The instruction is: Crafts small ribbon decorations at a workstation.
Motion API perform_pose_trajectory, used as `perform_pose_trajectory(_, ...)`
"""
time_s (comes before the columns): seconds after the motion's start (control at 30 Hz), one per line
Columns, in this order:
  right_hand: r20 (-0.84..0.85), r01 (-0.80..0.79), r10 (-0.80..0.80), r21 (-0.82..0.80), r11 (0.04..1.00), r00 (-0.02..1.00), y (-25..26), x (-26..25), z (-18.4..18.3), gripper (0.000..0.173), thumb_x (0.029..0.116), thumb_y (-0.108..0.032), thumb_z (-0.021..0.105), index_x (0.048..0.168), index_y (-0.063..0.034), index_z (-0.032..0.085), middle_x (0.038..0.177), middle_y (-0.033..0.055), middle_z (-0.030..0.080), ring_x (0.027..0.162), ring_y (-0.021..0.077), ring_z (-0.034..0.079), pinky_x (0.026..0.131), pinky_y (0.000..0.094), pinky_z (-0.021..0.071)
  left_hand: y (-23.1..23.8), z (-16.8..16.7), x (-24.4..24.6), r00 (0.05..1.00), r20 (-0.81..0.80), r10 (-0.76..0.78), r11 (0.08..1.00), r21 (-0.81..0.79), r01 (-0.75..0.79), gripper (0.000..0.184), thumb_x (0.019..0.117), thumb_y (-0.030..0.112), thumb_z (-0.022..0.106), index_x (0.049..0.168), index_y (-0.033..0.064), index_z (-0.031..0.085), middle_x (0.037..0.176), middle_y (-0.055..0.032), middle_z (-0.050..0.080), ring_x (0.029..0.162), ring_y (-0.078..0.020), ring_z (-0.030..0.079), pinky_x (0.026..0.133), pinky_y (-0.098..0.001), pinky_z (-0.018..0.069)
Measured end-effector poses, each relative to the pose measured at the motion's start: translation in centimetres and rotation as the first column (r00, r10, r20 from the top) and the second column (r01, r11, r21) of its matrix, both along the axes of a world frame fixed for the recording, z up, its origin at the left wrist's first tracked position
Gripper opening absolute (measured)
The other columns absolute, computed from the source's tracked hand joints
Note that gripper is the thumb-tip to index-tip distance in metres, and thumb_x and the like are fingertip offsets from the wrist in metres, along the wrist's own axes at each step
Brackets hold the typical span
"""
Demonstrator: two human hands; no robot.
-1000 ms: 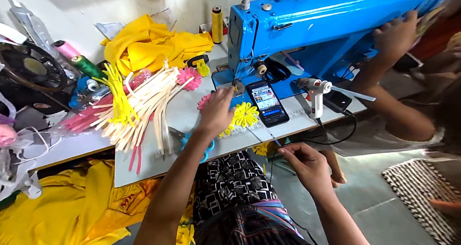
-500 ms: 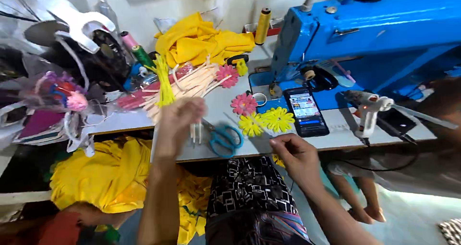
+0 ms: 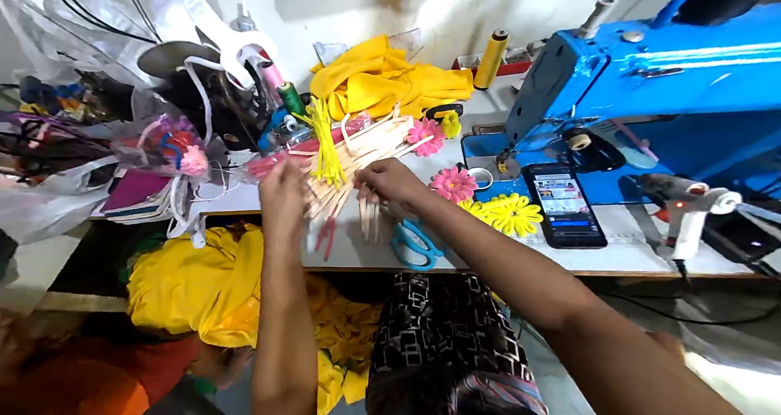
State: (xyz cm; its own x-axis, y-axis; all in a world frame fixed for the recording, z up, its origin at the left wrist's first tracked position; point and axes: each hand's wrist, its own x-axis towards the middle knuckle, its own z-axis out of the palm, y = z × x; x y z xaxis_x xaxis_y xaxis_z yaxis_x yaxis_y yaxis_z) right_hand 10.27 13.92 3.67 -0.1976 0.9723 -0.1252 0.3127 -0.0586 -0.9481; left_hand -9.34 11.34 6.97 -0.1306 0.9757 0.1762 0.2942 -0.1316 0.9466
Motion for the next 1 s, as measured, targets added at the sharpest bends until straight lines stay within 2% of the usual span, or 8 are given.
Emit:
perform_pose_trajectory(0.07,-0.132,0.053,-0.079,-0.193,0.980,0.988,2.2,-1.8,-0.5,0.039,0.1091,-0.034,0.049,0.114,0.0005,0.066,0.083,0.0060,0.073,0.055,0.0054,0.059,0.051,0.0221,0.0474,4.5,0.9,0.4,0.988,-0.117,-0.098,0.988,-0.130,0.083,0.038,0.1111,0.027,0.041,0.125,0.0011,0.065,0.120,-0.0156,0.067,0.103,-0.0198,0.064,0.090,-0.0417,0.0515)
perform_pose_trajectory(0.13,-0.220,0.095,-0.161,-0.284,0.954,0.962,3.7,-3.1,-1.2,0.037,0.1076,-0.033,0.052,0.108,0.0004,0.067,0.078,0.0051,0.072,0.052,0.0050,0.058,0.048,0.0213,0.0456,8.7,0.6,1.5,0.970,-0.169,-0.177,0.959,-0.250,0.132,0.035,0.1090,0.030,0.047,0.125,0.0046,0.065,0.110,-0.0125,0.064,0.091,-0.0181,0.060,0.081,-0.0394,0.0500)
perform_pose_trajectory(0.27,-0.340,0.085,-0.188,-0.296,0.951,0.921,3.9,-3.7,-1.4,0.021,0.1038,-0.018,0.055,0.100,0.0001,0.064,0.072,0.0021,0.064,0.050,0.0046,0.051,0.046,0.0204,0.0418,12.2,0.3,3.9,0.950,-0.258,-0.174,0.911,-0.407,0.057,0.035,0.1052,0.023,0.054,0.130,-0.0011,0.061,0.126,-0.0224,0.062,0.114,-0.0322,0.061,0.096,-0.0537,0.0494)
perform_pose_trajectory(0.5,0.164,-0.051,0.021,0.182,0.982,0.986,-8.6,2.5,-0.3,0.018,0.0981,-0.015,0.067,0.099,0.0031,0.070,0.078,0.0106,0.066,0.065,0.0174,0.063,0.064,0.0371,0.0555,13.1,-1.8,3.5,0.956,-0.273,-0.107,0.947,-0.320,0.015,0.030,0.1004,0.016,0.059,0.117,-0.0087,0.063,0.116,-0.0253,0.064,0.104,-0.0327,0.062,0.091,-0.0549,0.0492)
perform_pose_trajectory(0.63,0.247,0.085,-0.224,0.473,0.877,0.943,-17.3,8.7,-0.8,0.019,0.0969,-0.019,0.062,0.093,-0.0026,0.072,0.073,0.0037,0.064,0.062,0.0061,0.057,0.058,0.0225,0.0481,12.7,-2.0,3.5,0.957,-0.254,-0.144,0.946,-0.320,0.058,0.032,0.1017,0.021,0.058,0.120,-0.0051,0.063,0.116,-0.0225,0.064,0.102,-0.0298,0.061,0.089,-0.0546,0.0490)
perform_pose_trajectory(0.83,-0.055,0.295,-0.324,0.577,0.762,0.945,-25.5,15.8,1.2,0.011,0.0953,-0.017,0.071,0.099,-0.0075,0.075,0.084,-0.0079,0.066,0.071,-0.0091,0.054,0.063,0.0074,0.0452,10.0,-1.5,0.6,0.922,-0.318,-0.221,0.975,-0.044,0.219,0.036,0.1044,0.033,0.056,0.123,0.0039,0.066,0.106,-0.0117,0.065,0.080,-0.0133,0.056,0.073,-0.0403,0.0494)
perform_pose_trajectory(0.93,-0.298,0.364,-0.228,0.568,0.738,0.927,-26.7,17.5,1.8,0.006,0.0949,-0.021,0.073,0.098,-0.0159,0.075,0.088,-0.0127,0.070,0.076,-0.0079,0.060,0.068,0.0105,0.0516,8.9,-2.6,-2.4,0.903,-0.105,-0.416,0.898,0.107,0.426,0.028,0.1082,0.038,0.048,0.127,0.0229,0.062,0.107,0.0158,0.066,0.088,0.0055,0.065,0.076,-0.0168,0.0552)
perform_pose_trajectory(1.0,-0.471,0.420,-0.147,0.551,0.721,0.870,-25.8,17.8,1.7,0.009,0.0939,-0.028,0.074,0.098,-0.0198,0.076,0.089,-0.0103,0.072,0.080,-0.0023,0.065,0.071,0.0164,0.0545,5.3,-1.2,-0.9,0.868,0.039,-0.495,0.864,0.121,0.488,0.026,0.1102,0.035,0.043,0.125,0.0226,0.061,0.090,0.0177,0.068,0.078,0.0037,0.066,0.070,-0.0145,0.0555)
